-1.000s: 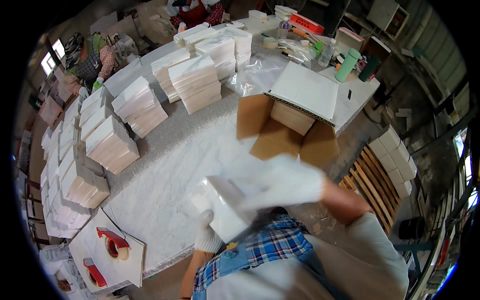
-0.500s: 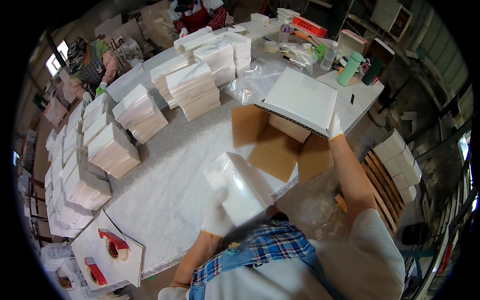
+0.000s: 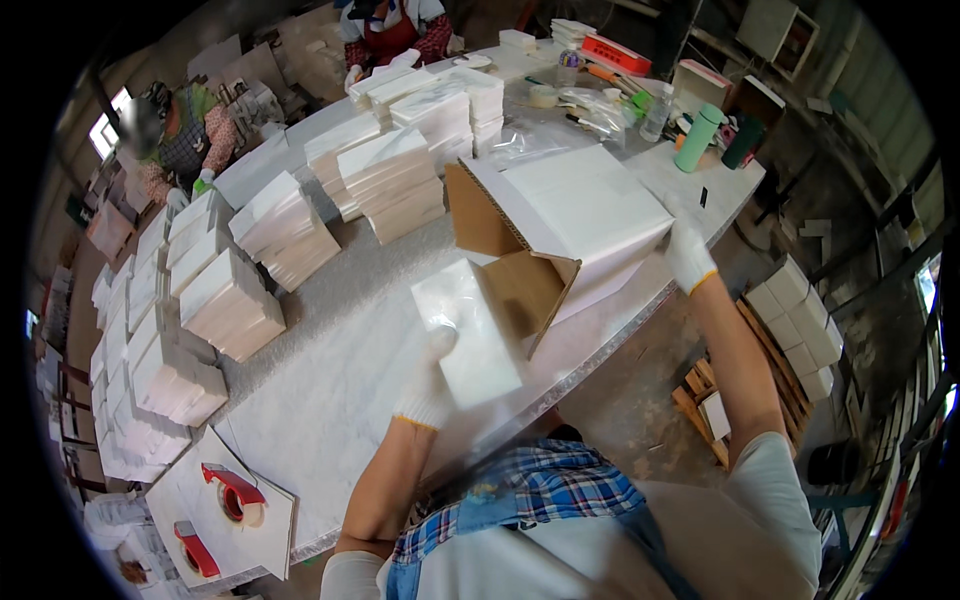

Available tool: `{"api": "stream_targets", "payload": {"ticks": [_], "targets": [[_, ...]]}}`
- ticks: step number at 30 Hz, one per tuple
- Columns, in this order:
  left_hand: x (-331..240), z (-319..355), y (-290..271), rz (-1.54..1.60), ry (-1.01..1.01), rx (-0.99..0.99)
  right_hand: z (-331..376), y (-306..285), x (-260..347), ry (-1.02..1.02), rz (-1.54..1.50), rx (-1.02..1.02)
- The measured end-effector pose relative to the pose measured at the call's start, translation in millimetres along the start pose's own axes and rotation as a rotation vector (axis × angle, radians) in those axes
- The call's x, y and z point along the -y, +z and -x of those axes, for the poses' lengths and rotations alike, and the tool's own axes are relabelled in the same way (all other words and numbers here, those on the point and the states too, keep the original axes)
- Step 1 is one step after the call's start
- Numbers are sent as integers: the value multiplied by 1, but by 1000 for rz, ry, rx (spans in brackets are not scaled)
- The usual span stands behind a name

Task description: The person wraps stacks of white rectangular items in clear plastic bags and places them into a cardboard box. The person repeatedly picks up stacks, wraps them, and transfers them to the box while working at a table in a warehouse.

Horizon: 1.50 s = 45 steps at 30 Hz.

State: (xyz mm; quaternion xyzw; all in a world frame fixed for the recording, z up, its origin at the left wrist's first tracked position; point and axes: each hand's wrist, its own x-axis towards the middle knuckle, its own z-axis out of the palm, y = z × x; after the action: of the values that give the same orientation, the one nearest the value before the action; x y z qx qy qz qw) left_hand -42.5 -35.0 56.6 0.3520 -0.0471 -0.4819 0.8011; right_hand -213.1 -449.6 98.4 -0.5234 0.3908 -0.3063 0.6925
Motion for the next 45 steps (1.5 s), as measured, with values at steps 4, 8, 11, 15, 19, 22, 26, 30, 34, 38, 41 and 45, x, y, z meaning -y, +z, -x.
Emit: {"api": "stream_targets", "payload": {"ticks": [4,8,11,15,19,22,26,30,34,38,41,45], "targets": [[-21,-6,11,19,34,36,31,41,90,-139,430,287],[-25,-33,29,71,65,93,34,57,84,-441,1227,382],[-13,-53,50,139,79,86,48,74,94,-352,1354,341],[9,-77,85,314,-25,91,45,73,93,-327,1370,331],[16,-86,126,444,-138,126,28,53,79,-389,1402,319],[20,-105,131,376,-140,109,26,52,74,-476,1339,330],[27,-123,134,316,-139,78,29,55,77,-444,1324,324],[35,-136,145,273,-133,84,29,56,75,-444,1370,315],[39,-140,149,211,-134,83,28,55,75,-455,1395,311],[32,-141,135,108,-155,86,40,64,87,-341,1282,324],[26,-146,132,29,-166,108,33,56,80,-420,1254,311],[13,-154,128,-72,-169,136,41,62,89,-338,1197,325]]}}
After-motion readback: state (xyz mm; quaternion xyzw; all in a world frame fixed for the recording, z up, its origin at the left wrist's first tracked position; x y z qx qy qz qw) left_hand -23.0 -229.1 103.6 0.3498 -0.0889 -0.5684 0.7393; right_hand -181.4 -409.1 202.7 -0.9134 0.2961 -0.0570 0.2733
